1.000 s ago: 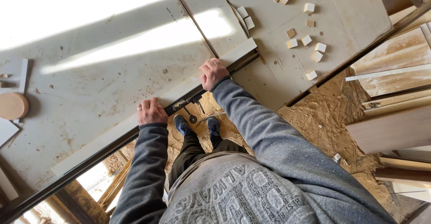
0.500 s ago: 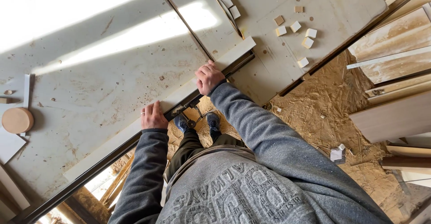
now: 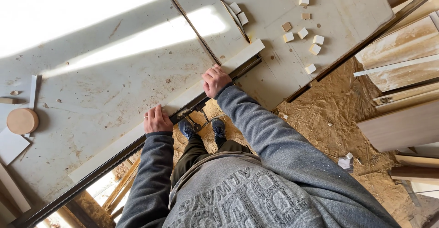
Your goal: Cutting and organizing wood pieces at a table saw station in a workshop.
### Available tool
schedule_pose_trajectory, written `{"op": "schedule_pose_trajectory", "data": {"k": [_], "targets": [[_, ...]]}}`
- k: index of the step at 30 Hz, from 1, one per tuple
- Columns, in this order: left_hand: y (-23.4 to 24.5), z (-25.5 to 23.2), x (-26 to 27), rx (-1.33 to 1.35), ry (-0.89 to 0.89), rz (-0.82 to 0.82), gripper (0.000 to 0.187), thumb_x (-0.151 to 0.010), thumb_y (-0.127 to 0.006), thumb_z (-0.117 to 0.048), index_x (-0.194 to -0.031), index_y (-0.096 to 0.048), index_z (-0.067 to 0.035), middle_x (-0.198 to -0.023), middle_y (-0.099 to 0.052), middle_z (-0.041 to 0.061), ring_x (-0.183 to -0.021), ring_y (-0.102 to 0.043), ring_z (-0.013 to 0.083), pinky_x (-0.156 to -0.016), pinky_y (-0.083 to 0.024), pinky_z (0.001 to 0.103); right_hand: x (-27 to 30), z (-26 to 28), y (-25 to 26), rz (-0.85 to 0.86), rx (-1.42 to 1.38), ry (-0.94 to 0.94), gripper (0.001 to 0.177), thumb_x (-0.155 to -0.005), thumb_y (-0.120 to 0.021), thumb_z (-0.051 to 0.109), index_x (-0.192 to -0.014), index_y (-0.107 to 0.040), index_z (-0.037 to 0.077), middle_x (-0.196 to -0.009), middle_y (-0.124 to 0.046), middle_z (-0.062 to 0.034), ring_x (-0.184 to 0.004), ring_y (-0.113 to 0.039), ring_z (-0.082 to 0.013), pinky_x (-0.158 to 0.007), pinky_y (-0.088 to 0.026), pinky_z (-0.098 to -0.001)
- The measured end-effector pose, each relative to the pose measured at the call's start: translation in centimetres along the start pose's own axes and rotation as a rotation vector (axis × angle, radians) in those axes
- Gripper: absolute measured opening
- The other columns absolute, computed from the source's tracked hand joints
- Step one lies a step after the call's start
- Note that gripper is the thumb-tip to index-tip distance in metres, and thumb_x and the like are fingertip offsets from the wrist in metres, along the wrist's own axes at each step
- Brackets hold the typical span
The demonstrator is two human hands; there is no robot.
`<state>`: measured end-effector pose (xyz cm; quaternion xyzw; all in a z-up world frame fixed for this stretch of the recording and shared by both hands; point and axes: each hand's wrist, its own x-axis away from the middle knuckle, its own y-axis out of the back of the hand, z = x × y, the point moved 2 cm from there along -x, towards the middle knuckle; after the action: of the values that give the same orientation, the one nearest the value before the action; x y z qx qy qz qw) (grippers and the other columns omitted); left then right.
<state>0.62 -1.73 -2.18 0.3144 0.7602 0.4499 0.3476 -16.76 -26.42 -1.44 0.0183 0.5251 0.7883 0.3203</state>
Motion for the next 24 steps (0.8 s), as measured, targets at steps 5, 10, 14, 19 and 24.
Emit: {"op": "schedule_pose_trajectory", "data": {"k": [5, 10, 14, 19, 24], "targets": [[1.5, -0.9, -0.6, 0.019, 0.022, 0.012, 0.015, -0.093, -0.063, -0.011, -0.104, -0.072, -0.007, -0.101, -0.068, 0.012, -0.093, -0.064, 0.0338, -0.081, -0.055, 0.044, -0.3, 0.4, 0.6, 0.016, 0.015, 0.012, 0.014, -0.078, -0.062, 0.009, -0.089, -0.07, 0.006, -0.089, -0.068, -0.0142, -0.086, -0.067, -0.0312, -0.109, -0.048, -0.0535], [1.8, -1.0, -0.7, 0.019, 0.036, 0.008, 0.012, -0.094, -0.063, -0.01, -0.102, -0.072, -0.007, -0.1, -0.068, 0.011, -0.092, -0.064, 0.0329, -0.08, -0.055, 0.044, -0.7, 0.8, 1.1, 0.017, 0.01, 0.014, 0.013, -0.077, -0.063, 0.008, -0.087, -0.07, 0.005, -0.087, -0.068, -0.0144, -0.086, -0.067, -0.0336, -0.106, -0.05, -0.0525], [1.7, -0.6, -0.9, 0.021, 0.043, -0.002, 0.014, -0.092, -0.063, -0.01, -0.102, -0.073, -0.006, -0.098, -0.068, 0.01, -0.091, -0.064, 0.0326, -0.077, -0.055, 0.044, -1.0, 0.5, 0.2, 0.004, 0.026, 0.042, 0.015, -0.077, -0.061, 0.006, -0.088, -0.071, 0.005, -0.087, -0.069, -0.0142, -0.084, -0.068, -0.0309, -0.106, -0.05, -0.0546], [0.6, 1.2, -0.6, -0.003, 0.052, 0.0, 0.014, -0.094, -0.062, -0.01, -0.101, -0.074, -0.005, -0.099, -0.068, 0.011, -0.092, -0.064, 0.0317, -0.078, -0.056, 0.043, -1.6, 0.6, -1.1, 0.002, 0.021, 0.055, 0.016, -0.077, -0.06, 0.005, -0.087, -0.072, 0.005, -0.085, -0.07, -0.0143, -0.083, -0.067, -0.0316, -0.104, -0.052, -0.0535], [-0.2, 3.0, -0.5, -0.019, 0.064, -0.014, 0.016, -0.097, -0.062, -0.012, -0.101, -0.075, -0.005, -0.099, -0.069, 0.012, -0.092, -0.065, 0.0318, -0.077, -0.056, 0.044, -2.8, 1.7, -1.8, -0.022, 0.048, 0.066, 0.016, -0.077, -0.06, 0.006, -0.087, -0.073, 0.006, -0.085, -0.07, -0.0133, -0.087, -0.067, -0.0315, -0.101, -0.053, -0.0495]]}}
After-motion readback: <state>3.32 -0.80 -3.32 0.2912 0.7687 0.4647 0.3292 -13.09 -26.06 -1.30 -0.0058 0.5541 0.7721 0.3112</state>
